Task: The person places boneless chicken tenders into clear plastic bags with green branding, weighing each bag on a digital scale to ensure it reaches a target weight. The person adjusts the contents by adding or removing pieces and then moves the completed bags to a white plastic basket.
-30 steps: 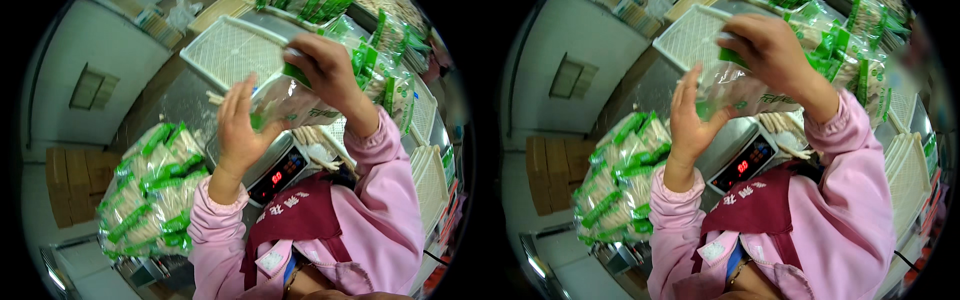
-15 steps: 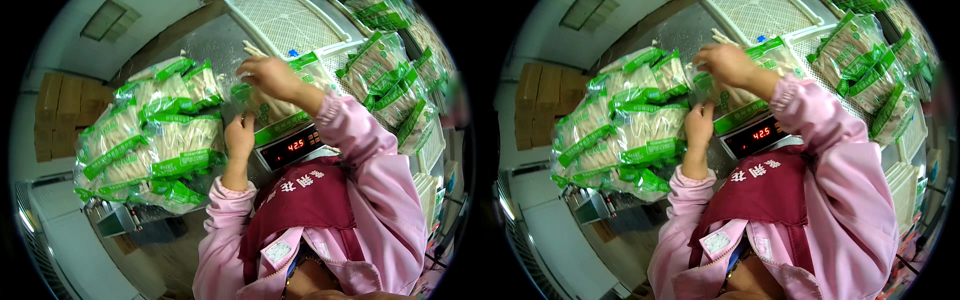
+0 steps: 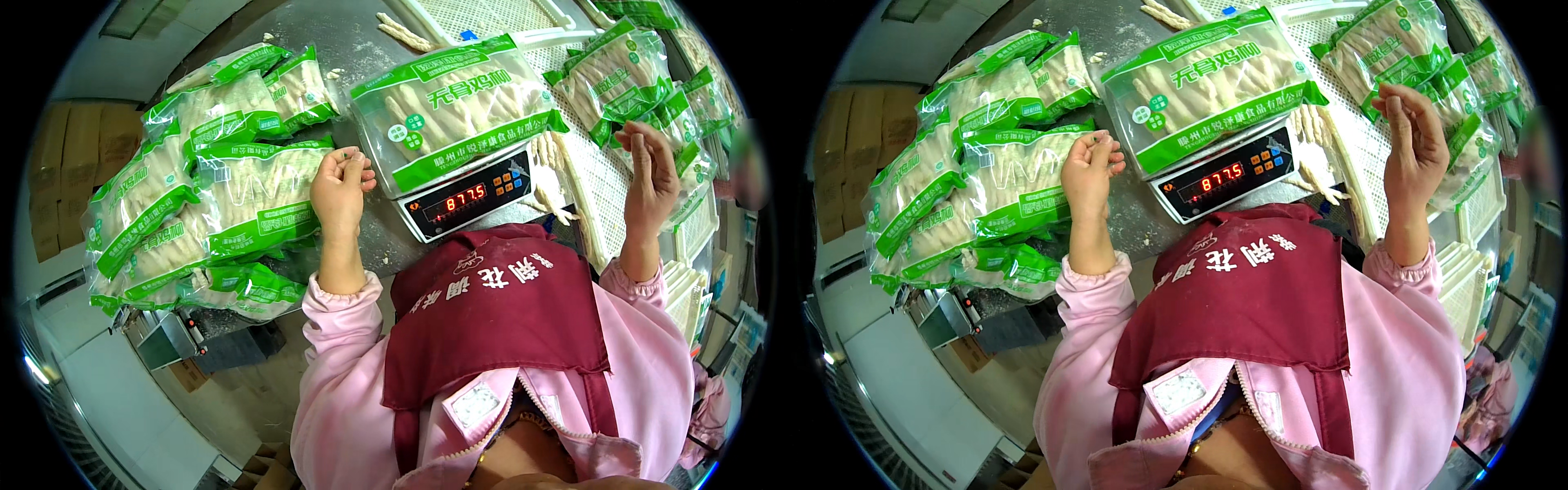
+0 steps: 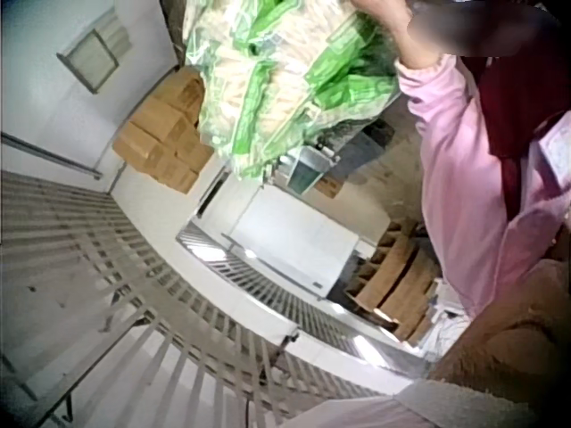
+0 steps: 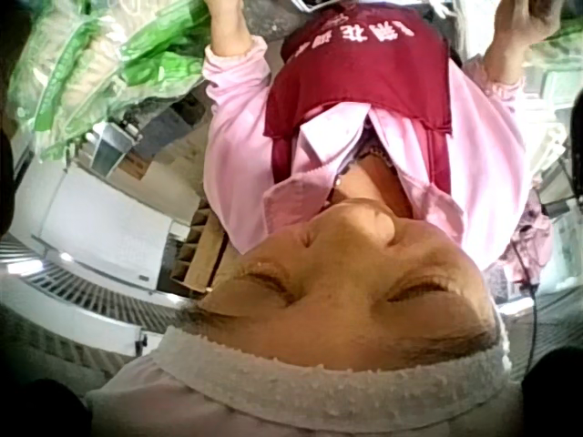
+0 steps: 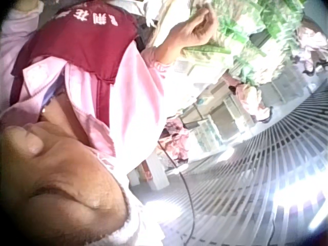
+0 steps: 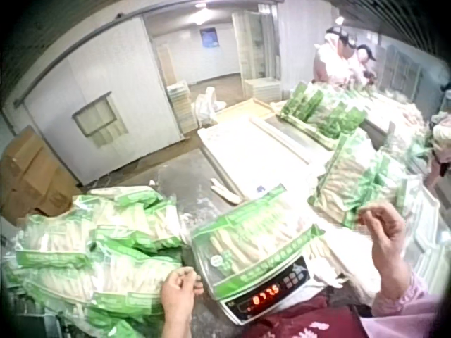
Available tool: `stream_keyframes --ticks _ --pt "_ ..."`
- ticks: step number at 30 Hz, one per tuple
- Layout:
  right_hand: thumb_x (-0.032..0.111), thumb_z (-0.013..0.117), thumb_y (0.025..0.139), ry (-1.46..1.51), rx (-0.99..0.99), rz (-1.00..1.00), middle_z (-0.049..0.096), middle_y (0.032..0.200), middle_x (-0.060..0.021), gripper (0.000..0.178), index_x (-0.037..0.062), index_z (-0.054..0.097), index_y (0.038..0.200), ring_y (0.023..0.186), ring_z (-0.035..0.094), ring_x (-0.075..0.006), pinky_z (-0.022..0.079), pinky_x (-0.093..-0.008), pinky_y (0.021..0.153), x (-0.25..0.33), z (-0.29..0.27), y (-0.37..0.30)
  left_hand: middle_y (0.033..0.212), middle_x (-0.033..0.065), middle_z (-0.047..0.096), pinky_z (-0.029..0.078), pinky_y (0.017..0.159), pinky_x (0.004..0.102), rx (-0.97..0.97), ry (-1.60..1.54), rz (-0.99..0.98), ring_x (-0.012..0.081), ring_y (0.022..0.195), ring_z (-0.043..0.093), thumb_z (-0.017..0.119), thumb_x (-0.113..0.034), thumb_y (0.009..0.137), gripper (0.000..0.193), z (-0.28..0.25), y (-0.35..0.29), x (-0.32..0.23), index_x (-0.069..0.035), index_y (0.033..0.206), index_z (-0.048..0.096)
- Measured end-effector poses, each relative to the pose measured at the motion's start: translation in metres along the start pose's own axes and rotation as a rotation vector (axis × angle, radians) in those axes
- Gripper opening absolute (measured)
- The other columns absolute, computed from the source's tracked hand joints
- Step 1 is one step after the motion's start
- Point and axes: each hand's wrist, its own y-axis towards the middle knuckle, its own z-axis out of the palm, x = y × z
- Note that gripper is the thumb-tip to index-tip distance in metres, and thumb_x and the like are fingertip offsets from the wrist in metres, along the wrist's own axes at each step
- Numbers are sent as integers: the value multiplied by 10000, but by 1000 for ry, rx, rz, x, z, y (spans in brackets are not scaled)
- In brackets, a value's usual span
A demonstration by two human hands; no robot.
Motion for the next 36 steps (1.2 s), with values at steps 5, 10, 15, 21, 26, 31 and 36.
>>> stream_keyframes --ticks 5,10,15,21,26,31,36 --pt "51 588 1026 43 7 115 696 1130 -86 190 -31 673 1175 983 667 -147 527 -276 882 -24 -16 -16 914 66 688 558 633 241 9 23 5 108 739 642 659 -114 973 191 9 5 4 6 1118 633" --pt "56 625 996 -201 57 266 724 976 -48 154 -5 713 1106 768 621 -107 507 -253 703 -46 -22 -22 908 54 685 549 634 241 19 36 -9 106 752 635 668 -104 957 202 15 4 9 4 1123 632" --pt "225 815 786 -820 650 384 726 966 -111 286 97 714 1021 900 690 -323 543 -425 783 -103 -12 -71 956 69 693 568 665 252 -7 46 -13 118 791 641 662 -130 983 210 6 1 12 -15 1157 638" --pt "305 676 860 -1092 919 445 692 893 -169 235 84 660 939 880 683 -371 546 -484 766 -150 -1 -89 968 75 692 544 644 237 -58 127 -31 114 797 640 667 -148 985 217 -4 -10 1 -16 1155 640" --pt "283 682 869 -985 705 263 661 781 -184 247 45 618 854 749 657 -379 524 -487 683 -148 -29 -88 967 74 692 533 643 226 -91 78 5 107 788 634 671 -151 984 215 -21 -11 5 -4 1137 644" --pt "179 724 940 -590 474 600 610 693 -27 198 1 639 919 561 509 -65 421 -267 493 -41 -36 -22 966 74 698 532 649 227 -158 78 122 108 792 635 669 -149 985 220 -15 -24 -27 0 1145 649" --pt "190 714 954 186 524 576 676 771 -4 200 4 654 998 596 604 -47 472 -213 504 25 33 10 1034 86 710 552 715 246 330 85 207 134 889 671 675 -115 971 279 68 -70 -86 7 1217 624"
